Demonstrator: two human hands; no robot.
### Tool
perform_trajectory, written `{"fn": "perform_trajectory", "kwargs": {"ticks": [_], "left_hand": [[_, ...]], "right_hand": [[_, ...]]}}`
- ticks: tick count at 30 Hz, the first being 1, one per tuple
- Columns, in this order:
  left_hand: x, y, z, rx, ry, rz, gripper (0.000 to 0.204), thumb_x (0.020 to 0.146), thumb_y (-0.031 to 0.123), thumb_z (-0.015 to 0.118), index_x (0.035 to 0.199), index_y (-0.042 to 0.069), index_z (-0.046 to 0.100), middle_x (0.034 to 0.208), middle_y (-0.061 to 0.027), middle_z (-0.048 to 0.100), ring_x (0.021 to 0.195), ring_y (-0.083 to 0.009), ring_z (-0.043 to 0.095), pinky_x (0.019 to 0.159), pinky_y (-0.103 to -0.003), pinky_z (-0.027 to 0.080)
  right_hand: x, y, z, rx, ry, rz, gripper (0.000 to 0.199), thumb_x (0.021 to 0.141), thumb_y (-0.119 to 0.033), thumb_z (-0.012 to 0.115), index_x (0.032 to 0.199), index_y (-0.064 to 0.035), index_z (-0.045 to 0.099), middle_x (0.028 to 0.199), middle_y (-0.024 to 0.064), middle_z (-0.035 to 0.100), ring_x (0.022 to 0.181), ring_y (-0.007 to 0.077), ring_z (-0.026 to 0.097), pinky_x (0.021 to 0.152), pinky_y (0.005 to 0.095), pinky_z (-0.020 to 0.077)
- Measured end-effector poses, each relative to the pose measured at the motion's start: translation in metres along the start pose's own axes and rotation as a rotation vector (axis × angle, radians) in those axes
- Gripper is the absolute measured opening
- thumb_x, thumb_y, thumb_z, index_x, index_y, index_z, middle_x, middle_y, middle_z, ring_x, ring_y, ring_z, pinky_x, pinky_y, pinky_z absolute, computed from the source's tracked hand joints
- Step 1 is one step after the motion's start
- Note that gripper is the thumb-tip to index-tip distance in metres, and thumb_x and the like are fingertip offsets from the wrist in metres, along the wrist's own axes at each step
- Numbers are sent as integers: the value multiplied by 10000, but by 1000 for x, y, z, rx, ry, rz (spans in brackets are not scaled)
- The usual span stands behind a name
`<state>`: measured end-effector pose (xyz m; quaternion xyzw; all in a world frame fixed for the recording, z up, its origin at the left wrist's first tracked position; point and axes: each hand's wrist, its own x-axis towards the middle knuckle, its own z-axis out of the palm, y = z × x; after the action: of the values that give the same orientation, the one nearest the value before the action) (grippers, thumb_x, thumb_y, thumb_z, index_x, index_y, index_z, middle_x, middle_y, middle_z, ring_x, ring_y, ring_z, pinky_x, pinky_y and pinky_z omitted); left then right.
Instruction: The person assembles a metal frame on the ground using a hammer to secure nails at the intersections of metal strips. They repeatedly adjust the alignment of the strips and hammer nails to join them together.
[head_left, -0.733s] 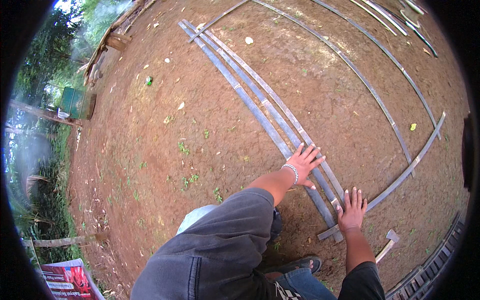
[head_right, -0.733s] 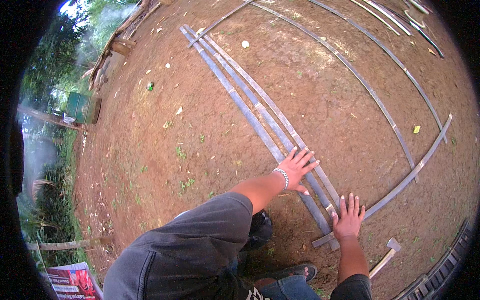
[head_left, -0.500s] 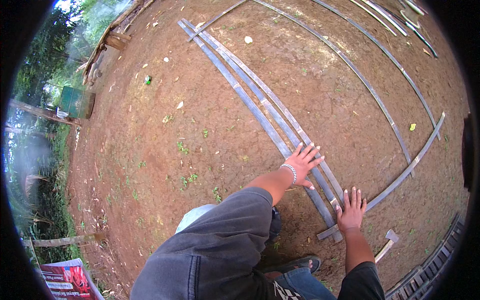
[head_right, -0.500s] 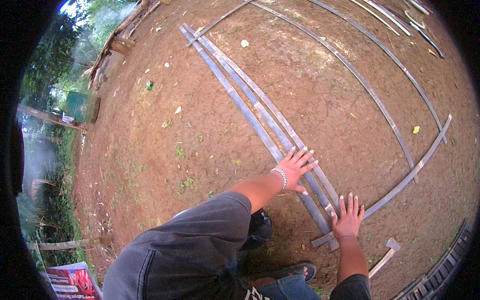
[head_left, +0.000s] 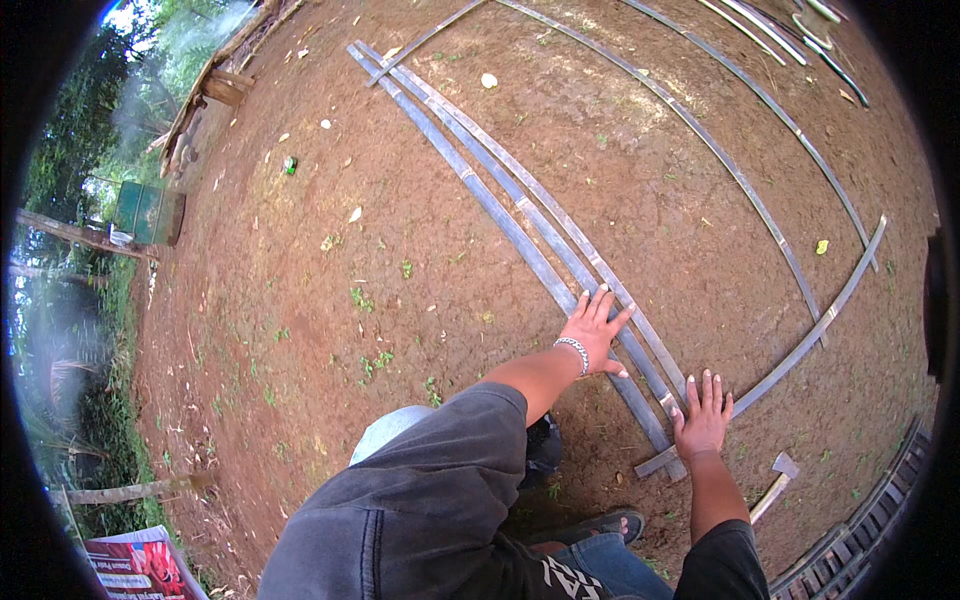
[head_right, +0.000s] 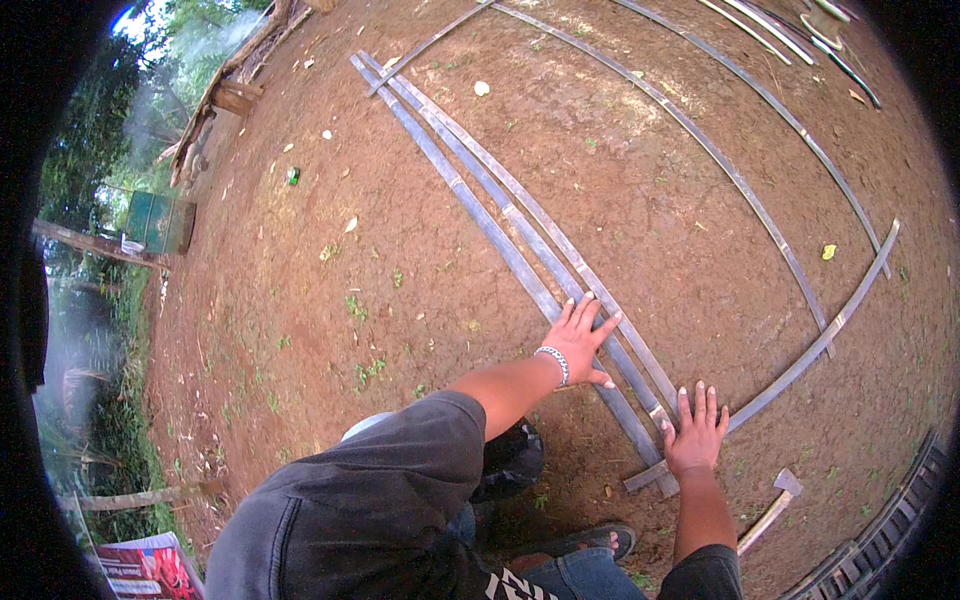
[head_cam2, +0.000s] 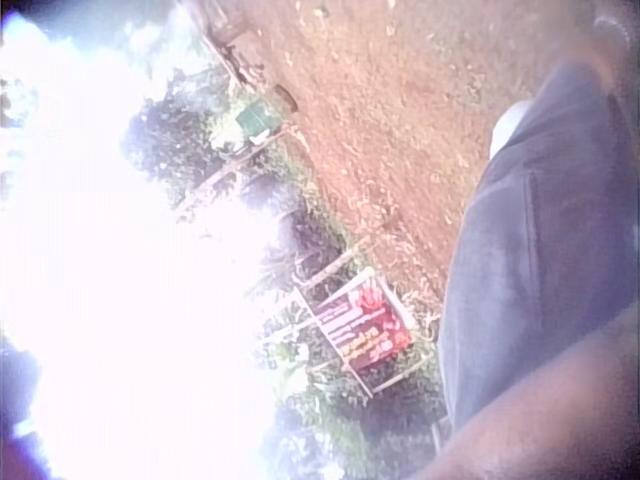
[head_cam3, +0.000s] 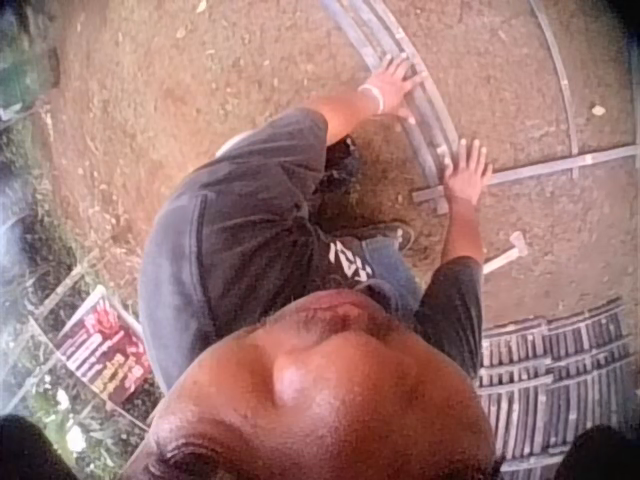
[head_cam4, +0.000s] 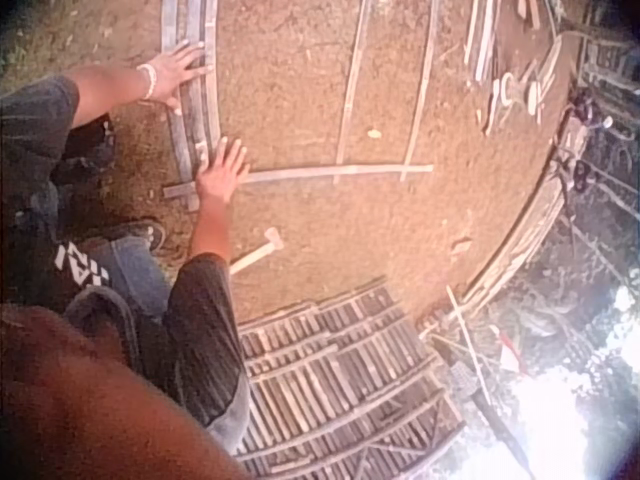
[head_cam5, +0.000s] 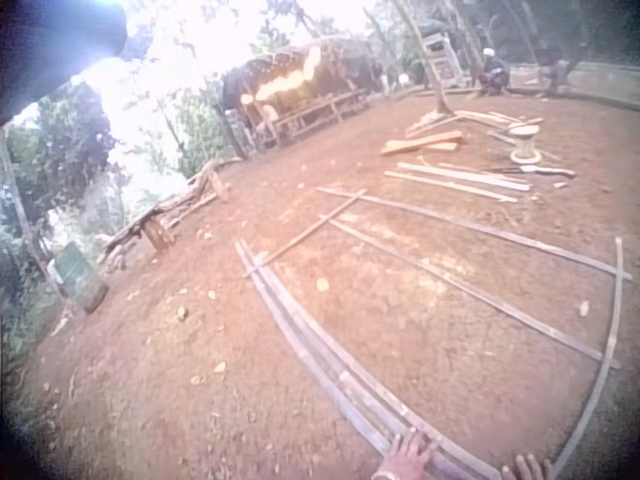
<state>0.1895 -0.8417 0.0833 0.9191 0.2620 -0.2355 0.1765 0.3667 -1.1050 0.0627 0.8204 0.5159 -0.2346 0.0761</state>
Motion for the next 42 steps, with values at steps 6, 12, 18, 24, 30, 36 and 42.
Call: {"fn": "perform_trajectory", "kwargs": {"ticks": [6,12,18,24,30,36,42], "left_hand": [[-2,-3,-6,8,-24,19,1247,717,784,726,1651,169,174,1657,-274,194,1573,-422,104,1269,-561,101],[0,-5,-2,3,1,36,1263,697,797,732,1648,169,187,1652,-282,198,1570,-428,113,1269,-563,102],[1,-9,-2,24,-26,46,1274,688,797,739,1647,170,184,1654,-274,196,1569,-428,114,1267,-567,105],[5,-8,-1,54,2,59,1285,691,813,723,1651,166,168,1656,-270,194,1570,-424,111,1266,-571,104],[1,-4,-2,73,-15,42,1288,694,820,714,1655,167,157,1657,-270,196,1570,-424,111,1264,-576,111],[-1,-10,-3,45,-18,46,1281,694,816,719,1655,176,164,1657,-255,214,1570,-423,112,1264,-575,115],[4,-1,-16,92,-13,36,1269,690,809,726,1652,183,184,1658,-248,220,1567,-446,90,1255,-617,71]], "right_hand": [[-1,-2,-3,20,14,-1,716,965,-465,577,1593,-196,364,1708,107,197,1582,325,131,1251,594,101],[-1,1,5,15,70,-12,714,950,-455,595,1579,-186,390,1698,117,224,1575,332,159,1247,602,115],[0,-3,5,30,46,-15,710,960,-456,581,1584,-183,381,1702,118,212,1579,329,145,1252,592,96],[-1,-1,2,-2,38,-4,714,967,-464,573,1589,-176,373,1706,115,196,1582,325,135,1254,589,91],[-2,-2,-5,20,17,-7,719,968,-469,577,1588,-168,373,1706,115,197,1580,324,138,1252,591,99],[-3,-7,0,28,68,-21,706,961,-453,591,1578,-173,393,1695,121,228,1575,330,161,1249,593,111],[-4,-2,1,66,126,-22,698,948,-434,615,1569,-189,410,1683,119,261,1565,323,198,1244,597,138]]}}
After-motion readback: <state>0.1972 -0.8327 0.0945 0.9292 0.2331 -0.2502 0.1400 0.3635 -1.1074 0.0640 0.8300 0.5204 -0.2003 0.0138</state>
